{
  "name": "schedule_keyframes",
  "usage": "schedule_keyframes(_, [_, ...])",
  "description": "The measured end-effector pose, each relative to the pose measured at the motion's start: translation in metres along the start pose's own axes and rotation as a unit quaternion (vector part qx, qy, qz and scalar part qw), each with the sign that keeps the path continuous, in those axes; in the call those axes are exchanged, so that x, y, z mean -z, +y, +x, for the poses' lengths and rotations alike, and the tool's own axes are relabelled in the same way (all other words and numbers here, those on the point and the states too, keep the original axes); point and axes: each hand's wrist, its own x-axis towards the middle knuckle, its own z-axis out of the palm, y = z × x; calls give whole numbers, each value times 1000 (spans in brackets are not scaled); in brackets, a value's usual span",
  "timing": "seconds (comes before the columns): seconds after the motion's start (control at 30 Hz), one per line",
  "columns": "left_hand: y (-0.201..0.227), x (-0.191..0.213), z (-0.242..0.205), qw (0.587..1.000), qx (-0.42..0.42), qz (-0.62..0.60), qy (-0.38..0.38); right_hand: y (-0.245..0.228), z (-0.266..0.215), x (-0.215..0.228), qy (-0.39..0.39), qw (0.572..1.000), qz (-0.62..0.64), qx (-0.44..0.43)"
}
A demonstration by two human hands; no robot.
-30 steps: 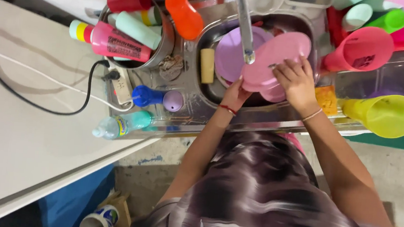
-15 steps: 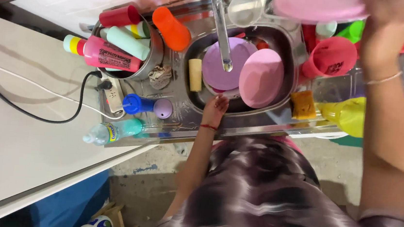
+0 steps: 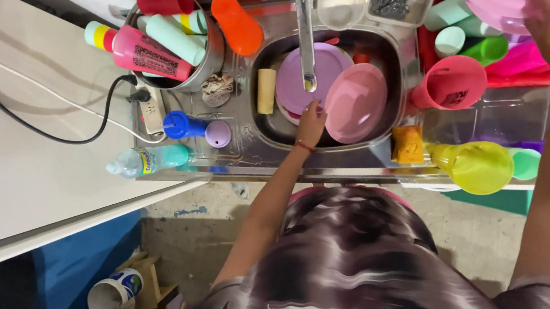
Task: Washing plastic plates, bowls, and cups in a sink using a sponge and soap.
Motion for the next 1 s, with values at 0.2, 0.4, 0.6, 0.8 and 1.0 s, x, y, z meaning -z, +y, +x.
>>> schedule_keyframes(0.2, [10, -13, 10, 998, -43, 32, 34, 11, 8, 9, -118, 988, 101, -13])
schedule_keyframes(0.4, [-19, 1, -12, 994, -45, 10, 97, -88, -9, 118, 13, 986, 168, -22])
schedule_keyframes(0.6, [-14, 114, -61, 940, 23, 219, 263, -232, -79, 95, -38, 952, 254, -169])
schedule_keyframes(0.8, [-79, 229, -157, 737, -37, 237, 631, -290, -130, 32, -216, 931, 228, -186])
schedule_keyframes(1.0, [-182, 332, -132, 776, 69, -114, 617, -295, -157, -32, -228, 945, 112, -204])
